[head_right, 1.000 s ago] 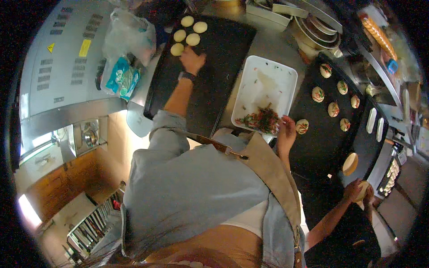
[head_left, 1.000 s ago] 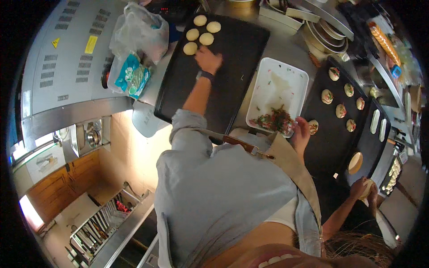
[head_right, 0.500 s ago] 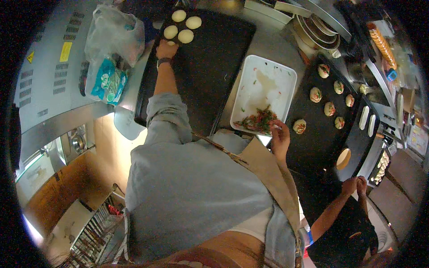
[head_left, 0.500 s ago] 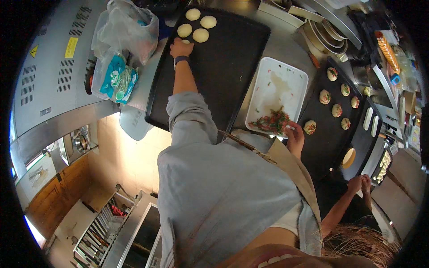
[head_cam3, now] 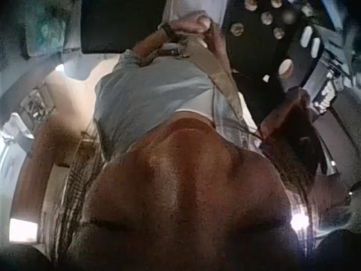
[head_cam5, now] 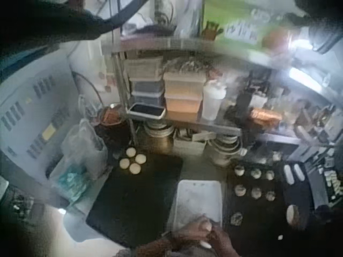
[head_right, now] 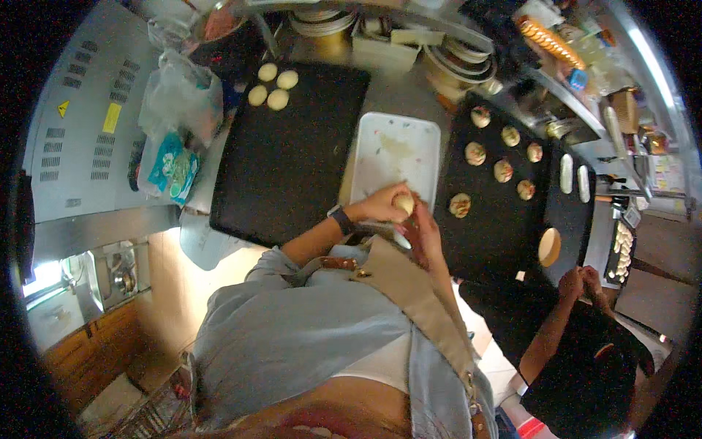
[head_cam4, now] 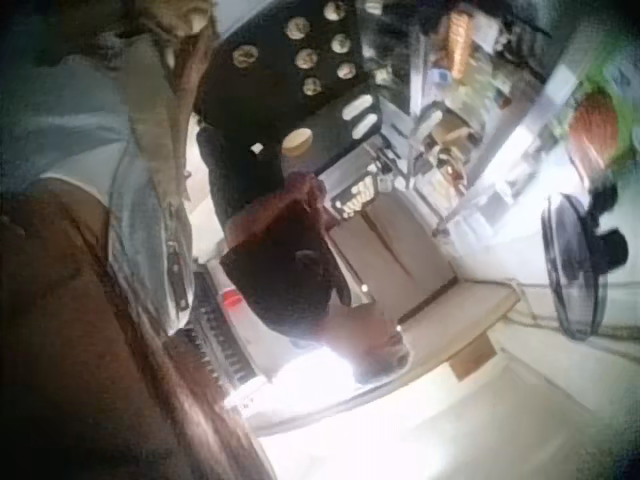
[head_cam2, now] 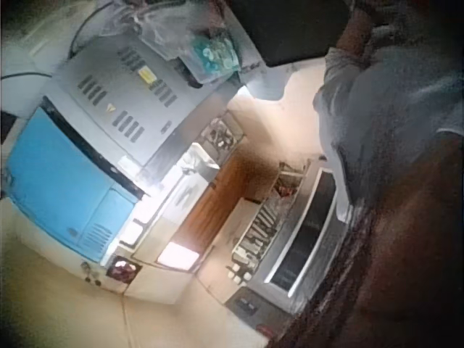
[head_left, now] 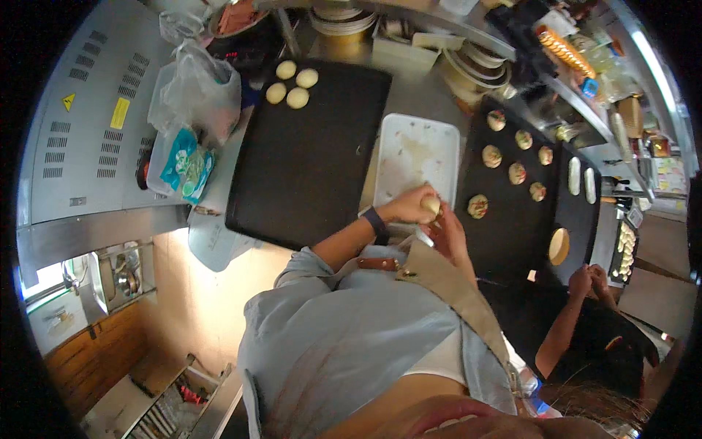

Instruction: The person assembles small round food items by placing a colorful vegetable mixture onto dough balls and arranging them on a black tray. The person repeatedly picks up dough, adds filling, and places the items in rows on the tray.

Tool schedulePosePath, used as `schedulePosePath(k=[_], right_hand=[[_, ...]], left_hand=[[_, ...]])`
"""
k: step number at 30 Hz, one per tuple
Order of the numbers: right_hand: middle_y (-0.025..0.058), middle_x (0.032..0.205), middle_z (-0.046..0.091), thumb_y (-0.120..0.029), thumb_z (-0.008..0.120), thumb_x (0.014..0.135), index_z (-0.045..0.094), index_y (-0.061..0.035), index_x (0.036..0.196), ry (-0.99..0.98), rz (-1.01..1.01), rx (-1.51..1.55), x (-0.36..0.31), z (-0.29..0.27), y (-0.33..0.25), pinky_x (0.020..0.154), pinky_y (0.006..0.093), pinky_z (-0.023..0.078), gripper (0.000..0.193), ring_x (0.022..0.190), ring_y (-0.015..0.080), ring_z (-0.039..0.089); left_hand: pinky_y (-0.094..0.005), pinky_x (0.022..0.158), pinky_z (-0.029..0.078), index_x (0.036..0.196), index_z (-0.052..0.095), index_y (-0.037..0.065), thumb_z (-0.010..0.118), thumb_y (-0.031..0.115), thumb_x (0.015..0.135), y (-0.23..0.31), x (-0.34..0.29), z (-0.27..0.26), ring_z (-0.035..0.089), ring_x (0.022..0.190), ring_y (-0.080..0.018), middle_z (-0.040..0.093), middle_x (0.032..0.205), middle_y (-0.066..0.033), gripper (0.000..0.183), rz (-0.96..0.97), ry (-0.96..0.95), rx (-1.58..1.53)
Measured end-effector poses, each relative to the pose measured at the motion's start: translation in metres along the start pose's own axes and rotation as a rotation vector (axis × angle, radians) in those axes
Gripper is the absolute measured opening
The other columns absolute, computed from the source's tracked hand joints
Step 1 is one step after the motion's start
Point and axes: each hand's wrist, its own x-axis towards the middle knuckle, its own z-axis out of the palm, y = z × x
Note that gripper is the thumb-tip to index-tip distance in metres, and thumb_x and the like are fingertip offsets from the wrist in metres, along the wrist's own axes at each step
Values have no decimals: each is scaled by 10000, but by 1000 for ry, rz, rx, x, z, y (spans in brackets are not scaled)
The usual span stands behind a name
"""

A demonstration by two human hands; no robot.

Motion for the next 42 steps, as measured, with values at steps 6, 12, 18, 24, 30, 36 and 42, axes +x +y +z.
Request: schedulePosePath(k=[6, 12, 18, 24, 30, 36, 42], right_hand=[[63, 1185, 620, -208, 564, 971, 579, -55, 1264, 29, -108, 287, 0, -45, 11, 869, 327, 524, 331, 1054, 178, 604], [77, 1064, 671, -80, 661, 897, 604, 0, 1238, 191, -404, -119, -3, -43, 12, 777, 275, 529, 354, 927, 157, 637], [122, 1136, 648, -135, 747, 836, 585, 4, 1244, 145, -701, -411, -3, -37, 17, 791, 289, 522, 461, 955, 184, 632], [130, 1002, 665, -125, 786, 783, 655, -33, 1173, 259, -798, -823, -12, -28, 12, 748, 301, 530, 422, 835, 198, 650], [115, 833, 667, -87, 772, 778, 730, -35, 996, 328, -852, -837, -8, -34, 8, 687, 293, 521, 228, 733, 194, 649], [108, 789, 647, -51, 740, 791, 728, -35, 978, 315, -932, -917, -15, -17, -2, 669, 290, 511, 187, 723, 193, 637], [114, 931, 637, -67, 742, 795, 662, -63, 1171, 279, -986, -934, -9, -19, 3, 664, 287, 509, 384, 743, 171, 614]], left_hand=[[-421, 884, 477, 1203, 512, 32, 794, 301, 716, 40, 11, 49, 570, 1064, -324, 570, 1132, -180, 623, -5, 132, 656], [-350, 906, 521, 1319, 452, 59, 684, 222, 888, 36, -4, 44, 539, 1142, -228, 482, 1273, -114, 516, -315, -44, -149], [-328, 847, 540, 1258, 505, 82, 596, 154, 947, 17, 1, 43, 591, 1034, -172, 573, 1156, -61, 331, -442, -12, -796], [-316, 787, 530, 1173, 545, 127, 588, 158, 953, 11, 3, 39, 602, 918, -139, 604, 1063, -31, 227, -542, 8, -740], [-341, 901, 490, 1179, 543, 142, 589, 235, 955, 21, 0, 26, 570, 1028, -157, 581, 1130, -29, 247, -641, -164, -817], [-388, 1022, 436, 1227, 519, 84, 529, 243, 980, -9, 0, 24, 543, 1156, -212, 559, 1234, -61, 295, -149, -211, -603], [-384, 1020, 445, 1275, 492, 64, 507, 184, 985, -38, 14, 18, 542, 1180, -226, 533, 1293, -87, 314, -42, -225, -393]])
